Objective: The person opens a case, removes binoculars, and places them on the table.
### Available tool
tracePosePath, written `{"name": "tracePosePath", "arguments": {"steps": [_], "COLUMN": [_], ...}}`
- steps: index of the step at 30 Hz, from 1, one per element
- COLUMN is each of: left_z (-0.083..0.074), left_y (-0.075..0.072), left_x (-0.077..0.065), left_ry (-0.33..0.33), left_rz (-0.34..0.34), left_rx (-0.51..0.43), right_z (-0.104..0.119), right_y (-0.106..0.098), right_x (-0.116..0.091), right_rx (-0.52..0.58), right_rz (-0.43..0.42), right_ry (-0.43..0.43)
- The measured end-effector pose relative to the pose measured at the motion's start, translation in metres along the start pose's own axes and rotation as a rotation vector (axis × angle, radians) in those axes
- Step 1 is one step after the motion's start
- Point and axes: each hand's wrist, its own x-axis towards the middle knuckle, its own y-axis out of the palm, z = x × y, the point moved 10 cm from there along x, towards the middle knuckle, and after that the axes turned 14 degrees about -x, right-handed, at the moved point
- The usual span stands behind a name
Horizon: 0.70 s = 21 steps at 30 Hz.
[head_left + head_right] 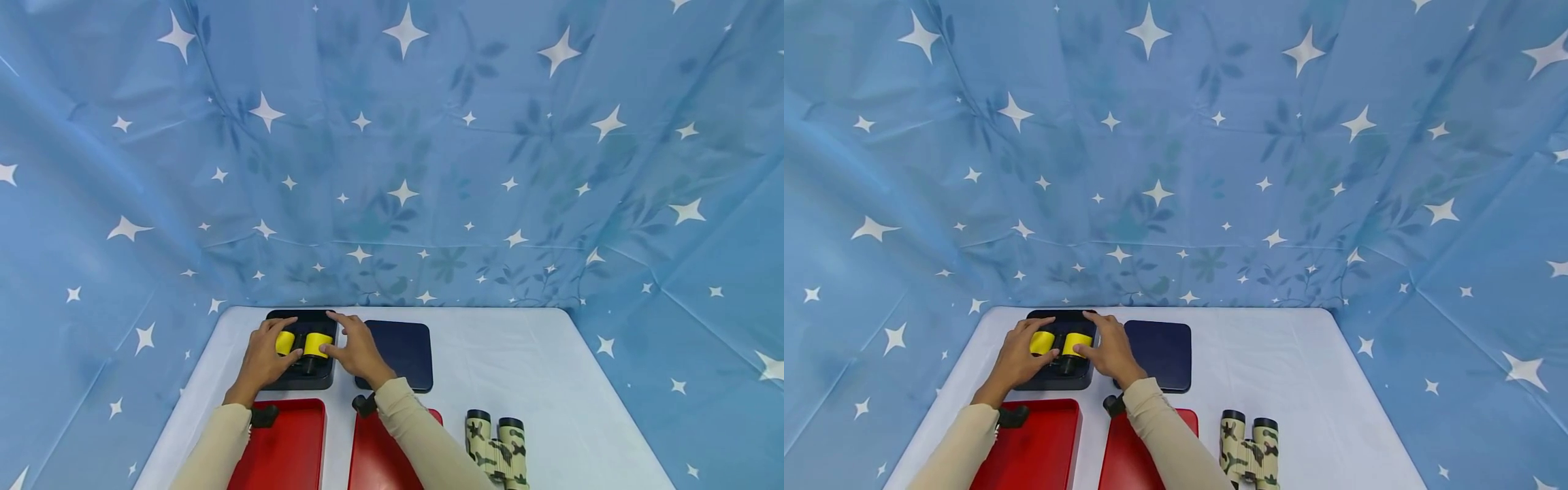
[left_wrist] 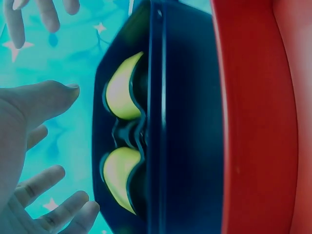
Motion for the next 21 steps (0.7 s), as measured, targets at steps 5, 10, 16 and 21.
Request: {"name": "tracePosePath", "arguments": {"steps": [5,10,16,21], "left_z": [0.011,0.022,0.029,0.03], "left_y": [-0.001,0.003,0.009,0.013], "left_x": [0.002,0.004,0.002,0.0], "left_ry": [-0.039,-0.084,-0.114,-0.105], "left_rz": [0.019,0.048,0.078,0.085], "left_rx": [0.025,0.032,0.048,0.068], "right_z": [0.01,0.013,0.009,0.009], "right_y": [0.009,0.02,0.032,0.038], "right_x": [0.003,0.007,0.007,0.009], "right_rx": [-0.012,0.004,0.059,0.081], "right_rz": [0.039,0.072,0.125,0.14], "right_ry": [-0.033,-0.039,-0.004,0.008]}}
